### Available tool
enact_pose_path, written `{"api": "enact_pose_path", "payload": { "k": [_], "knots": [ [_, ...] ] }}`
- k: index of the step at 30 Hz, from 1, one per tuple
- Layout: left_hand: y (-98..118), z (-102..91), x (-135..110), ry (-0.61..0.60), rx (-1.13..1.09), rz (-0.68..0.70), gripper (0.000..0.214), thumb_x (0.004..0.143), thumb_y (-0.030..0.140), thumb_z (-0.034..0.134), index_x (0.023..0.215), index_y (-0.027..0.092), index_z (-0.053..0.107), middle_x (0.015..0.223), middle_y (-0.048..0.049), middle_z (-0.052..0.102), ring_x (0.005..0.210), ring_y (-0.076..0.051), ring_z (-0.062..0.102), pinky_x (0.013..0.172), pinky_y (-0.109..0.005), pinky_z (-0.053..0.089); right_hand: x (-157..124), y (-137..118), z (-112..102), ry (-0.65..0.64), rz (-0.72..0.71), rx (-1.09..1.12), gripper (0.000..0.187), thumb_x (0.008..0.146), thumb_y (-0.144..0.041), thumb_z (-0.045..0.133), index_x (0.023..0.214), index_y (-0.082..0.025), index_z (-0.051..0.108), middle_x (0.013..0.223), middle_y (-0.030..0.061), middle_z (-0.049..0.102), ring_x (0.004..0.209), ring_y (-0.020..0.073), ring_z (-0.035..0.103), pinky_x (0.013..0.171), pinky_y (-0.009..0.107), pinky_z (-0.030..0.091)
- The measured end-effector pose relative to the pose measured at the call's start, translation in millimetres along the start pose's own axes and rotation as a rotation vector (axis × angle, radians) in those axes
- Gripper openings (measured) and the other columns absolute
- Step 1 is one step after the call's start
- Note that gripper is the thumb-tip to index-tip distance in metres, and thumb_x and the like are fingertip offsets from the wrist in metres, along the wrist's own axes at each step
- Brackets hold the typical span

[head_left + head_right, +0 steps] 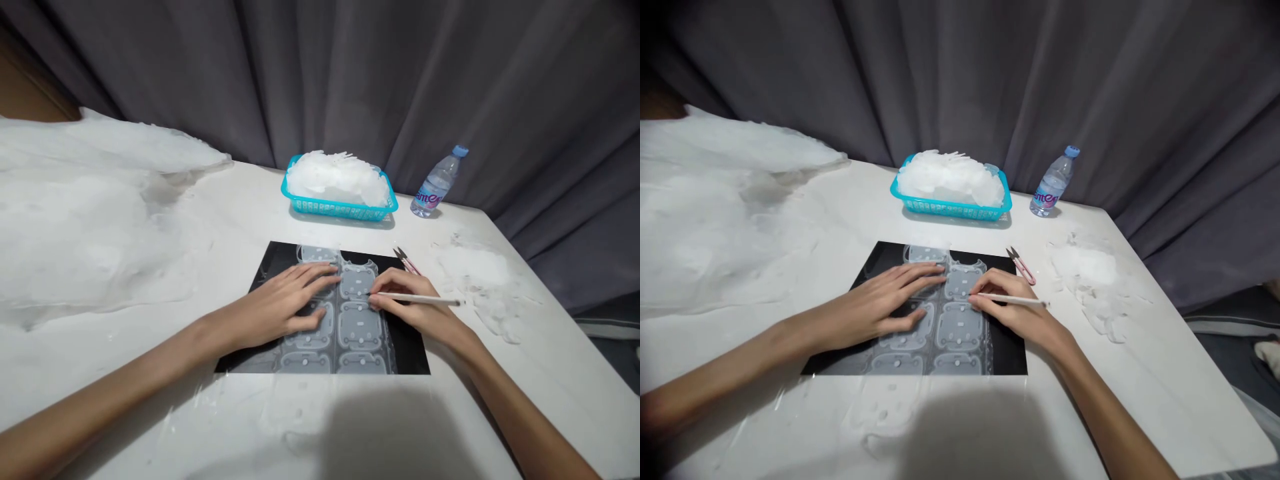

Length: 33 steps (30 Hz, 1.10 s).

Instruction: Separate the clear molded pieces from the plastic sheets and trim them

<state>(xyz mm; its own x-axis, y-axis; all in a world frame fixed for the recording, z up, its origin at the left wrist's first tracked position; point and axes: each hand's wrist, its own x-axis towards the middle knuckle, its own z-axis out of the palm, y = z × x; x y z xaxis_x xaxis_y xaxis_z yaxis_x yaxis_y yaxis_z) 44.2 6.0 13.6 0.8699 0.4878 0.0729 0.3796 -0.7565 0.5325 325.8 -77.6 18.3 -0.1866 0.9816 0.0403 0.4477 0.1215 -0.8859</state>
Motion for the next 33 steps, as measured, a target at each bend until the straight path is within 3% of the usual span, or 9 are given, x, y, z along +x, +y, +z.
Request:
{"api": "enact_pose_path", "payload": {
  "k": [6,9,14,28,33],
  "knots": [
    [10.8,19.0,20.2,0.089,-0.079,0.066,0.044,0.098,0.047,0.065,0.137,0.027,0.066,0.146,-0.0103,0.063,0.135,-0.035,0.056,0.12,-0.051,0.037,-5.7,-5.7,6.3,-0.027,-0.052,0.003,0.012,0.098,-0.034,0.069,0.1,-0.023,0.073,0.103,0.0041,0.073,0.094,0.0202,0.072,0.086,0.034,0.057],
    [9.5,25.0,23.4,0.128,-0.07,0.056,0.049,0.094,0.053,0.069,0.136,0.026,0.068,0.146,-0.0117,0.062,0.139,-0.037,0.052,0.121,-0.055,0.036,-8.7,-7.5,10.7,-0.013,-0.076,-0.036,0.01,0.1,-0.031,0.067,0.098,-0.024,0.073,0.103,0.0031,0.073,0.094,0.0193,0.071,0.089,0.033,0.055],
    [7.9,26.7,22.3,0.216,-0.024,0.025,0.055,0.087,0.057,0.076,0.133,0.026,0.072,0.153,-0.0142,0.054,0.151,-0.042,0.032,0.122,-0.063,0.033,-11.2,-9.8,18.5,0.0,-0.118,-0.145,0.009,0.103,-0.03,0.063,0.1,-0.025,0.071,0.101,0.0029,0.074,0.093,0.021,0.07,0.087,0.034,0.054],
    [5.6,34.1,25.5,0.234,-0.031,0.046,0.06,0.082,0.063,0.077,0.124,0.02,0.072,0.149,-0.0193,0.054,0.149,-0.042,0.035,0.12,-0.061,0.039,-11.3,-2.7,30.6,0.006,-0.343,-0.364,0.013,0.108,-0.021,0.05,0.108,-0.024,0.062,0.103,0.0079,0.07,0.102,0.0233,0.068,0.092,0.039,0.054],
    [7.0,33.4,24.5,0.242,-0.037,0.03,0.065,0.08,0.068,0.077,0.124,0.021,0.072,0.148,-0.0185,0.053,0.15,-0.042,0.034,0.121,-0.061,0.038,-17.1,-10.0,19.7,-0.022,-0.307,-0.4,0.013,0.107,-0.02,0.05,0.104,-0.024,0.062,0.101,0.0078,0.071,0.096,0.0239,0.07,0.086,0.038,0.055]
  ]
}}
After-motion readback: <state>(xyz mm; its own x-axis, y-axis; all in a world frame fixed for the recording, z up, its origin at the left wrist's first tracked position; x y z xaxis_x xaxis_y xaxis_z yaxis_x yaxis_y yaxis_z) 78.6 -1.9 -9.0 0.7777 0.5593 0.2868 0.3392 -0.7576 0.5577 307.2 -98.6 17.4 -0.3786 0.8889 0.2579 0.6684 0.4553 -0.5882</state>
